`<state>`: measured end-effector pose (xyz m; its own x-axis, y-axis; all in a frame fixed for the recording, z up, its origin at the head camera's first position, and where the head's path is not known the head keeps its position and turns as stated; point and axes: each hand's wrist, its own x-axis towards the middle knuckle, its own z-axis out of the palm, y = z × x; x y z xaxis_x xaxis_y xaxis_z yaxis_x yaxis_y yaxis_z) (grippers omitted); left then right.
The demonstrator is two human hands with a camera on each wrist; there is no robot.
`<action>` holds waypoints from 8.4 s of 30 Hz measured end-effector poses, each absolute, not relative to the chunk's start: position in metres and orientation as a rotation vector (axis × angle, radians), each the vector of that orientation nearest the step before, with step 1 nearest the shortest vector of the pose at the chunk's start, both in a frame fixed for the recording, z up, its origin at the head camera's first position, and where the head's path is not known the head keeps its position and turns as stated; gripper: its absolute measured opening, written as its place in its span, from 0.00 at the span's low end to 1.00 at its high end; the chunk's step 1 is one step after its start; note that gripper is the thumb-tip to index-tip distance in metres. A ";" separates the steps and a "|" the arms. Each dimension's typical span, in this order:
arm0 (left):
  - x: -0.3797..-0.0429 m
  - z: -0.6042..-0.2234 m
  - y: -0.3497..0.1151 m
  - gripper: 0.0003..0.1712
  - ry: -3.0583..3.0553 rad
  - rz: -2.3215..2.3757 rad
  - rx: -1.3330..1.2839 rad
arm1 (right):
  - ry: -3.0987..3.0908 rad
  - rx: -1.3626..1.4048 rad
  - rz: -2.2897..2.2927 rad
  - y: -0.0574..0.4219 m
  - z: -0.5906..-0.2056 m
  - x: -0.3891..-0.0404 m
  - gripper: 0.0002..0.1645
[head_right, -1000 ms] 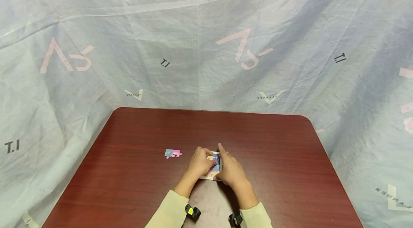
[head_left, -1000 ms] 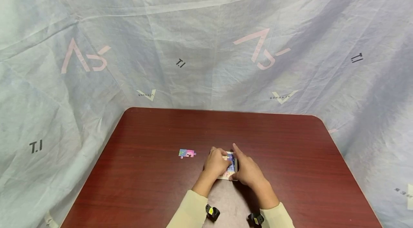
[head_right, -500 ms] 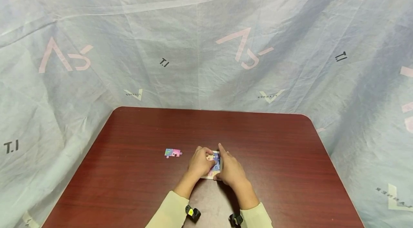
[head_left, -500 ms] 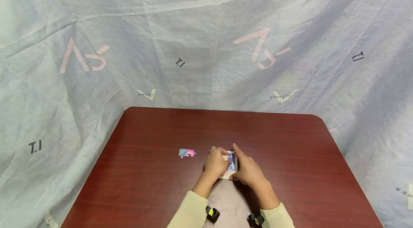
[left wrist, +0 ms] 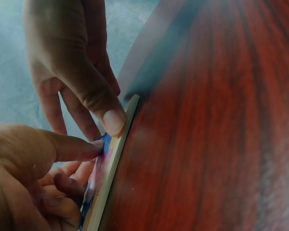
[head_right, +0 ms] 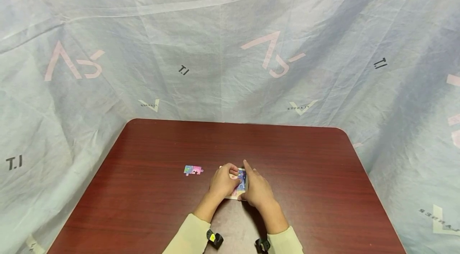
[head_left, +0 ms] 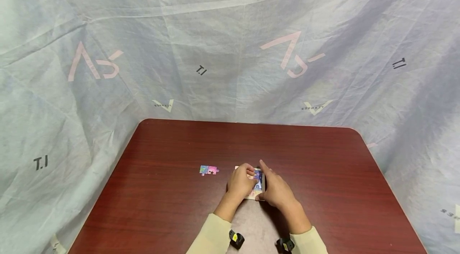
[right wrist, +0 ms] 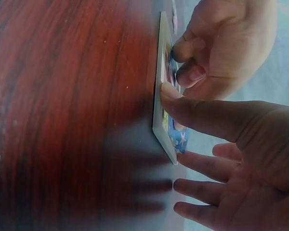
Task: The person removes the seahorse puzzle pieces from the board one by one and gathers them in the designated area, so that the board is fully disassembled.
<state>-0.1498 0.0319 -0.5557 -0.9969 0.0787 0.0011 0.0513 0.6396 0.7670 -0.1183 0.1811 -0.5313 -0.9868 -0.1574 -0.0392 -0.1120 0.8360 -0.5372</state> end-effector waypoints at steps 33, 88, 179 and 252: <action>-0.155 -0.559 0.026 0.05 2.852 1.314 0.205 | 2.961 -0.243 -0.833 0.179 -0.532 -0.123 0.78; -0.145 -0.553 -0.046 0.06 3.074 1.273 -0.133 | 2.903 -0.246 -0.749 0.166 -0.516 -0.123 0.76; -0.134 -0.550 -0.030 0.19 3.059 0.857 0.557 | 2.929 -0.309 -0.745 0.169 -0.522 -0.123 0.32; -0.145 -0.539 -0.017 0.15 2.919 0.630 0.515 | 2.929 -0.474 -0.779 0.149 -0.542 -0.114 0.31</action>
<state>-0.1451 -0.0174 -0.5386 -0.9363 0.3493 -0.0369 0.3030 0.8563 0.4182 -0.1137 0.1492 -0.5424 -0.9495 -0.3135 0.0076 -0.2759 0.8235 -0.4956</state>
